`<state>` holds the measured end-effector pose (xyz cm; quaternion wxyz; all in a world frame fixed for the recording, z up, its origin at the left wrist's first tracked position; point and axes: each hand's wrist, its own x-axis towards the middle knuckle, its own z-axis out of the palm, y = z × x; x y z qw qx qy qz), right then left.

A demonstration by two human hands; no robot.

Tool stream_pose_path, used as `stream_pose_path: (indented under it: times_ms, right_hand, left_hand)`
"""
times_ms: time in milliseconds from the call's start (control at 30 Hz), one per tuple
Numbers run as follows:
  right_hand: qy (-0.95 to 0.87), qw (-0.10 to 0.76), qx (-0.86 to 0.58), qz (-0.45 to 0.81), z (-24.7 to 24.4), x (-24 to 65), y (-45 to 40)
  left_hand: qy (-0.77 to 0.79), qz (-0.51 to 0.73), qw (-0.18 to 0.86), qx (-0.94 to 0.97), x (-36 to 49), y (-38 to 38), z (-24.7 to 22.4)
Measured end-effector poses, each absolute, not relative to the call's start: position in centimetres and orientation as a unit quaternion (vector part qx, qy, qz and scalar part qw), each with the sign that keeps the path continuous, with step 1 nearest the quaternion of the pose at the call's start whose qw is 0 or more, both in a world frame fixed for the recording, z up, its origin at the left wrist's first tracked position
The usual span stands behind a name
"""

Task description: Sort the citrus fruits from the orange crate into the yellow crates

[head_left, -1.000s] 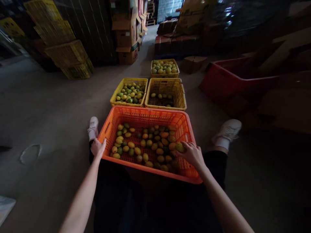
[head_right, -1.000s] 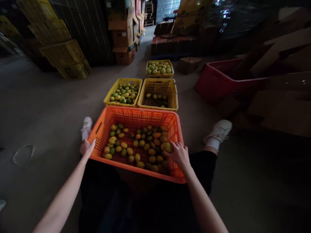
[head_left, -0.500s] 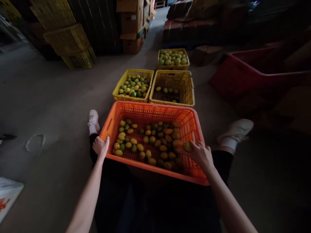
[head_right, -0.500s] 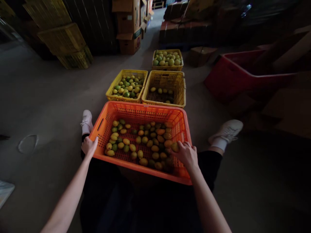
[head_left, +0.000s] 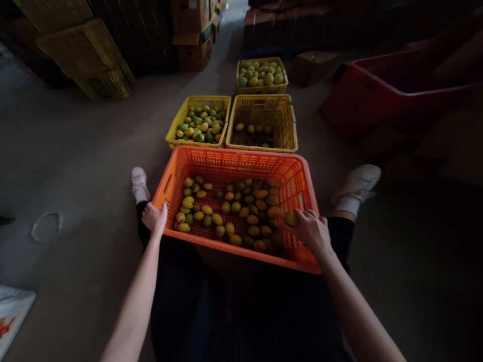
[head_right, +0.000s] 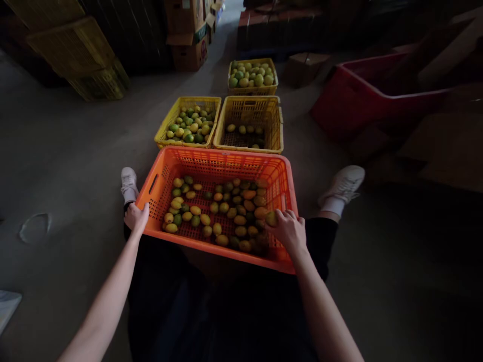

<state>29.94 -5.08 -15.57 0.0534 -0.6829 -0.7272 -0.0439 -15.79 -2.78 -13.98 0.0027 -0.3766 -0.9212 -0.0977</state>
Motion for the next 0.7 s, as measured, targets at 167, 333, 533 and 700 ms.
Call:
stream_pose_path:
  times_ms: [167,333,533,700]
  right_hand:
    - [-0.725,0.043,-0.686,-0.044,-15.4,29.8,-5.1]
    - [-0.724,0.031,-0.687,-0.054,-15.5,29.7,-5.1]
    - [-0.722,0.038,-0.690,-0.044,-15.4,29.7,-5.0]
    - [-0.716,0.054,-0.695,-0.037,-15.8,30.0,-5.1]
  left_hand:
    - [-0.918,-0.096,0.004,-0.385,-16.0,-1.8,-14.4]
    - [-0.914,-0.102,0.013,-0.392,-16.1,-2.2,-14.6]
    - [-0.798,-0.121,0.008,-0.590,-13.1,-0.8,-15.2]
    - [-0.702,-0.017,-0.239,-0.671,-7.4,3.6,-19.3]
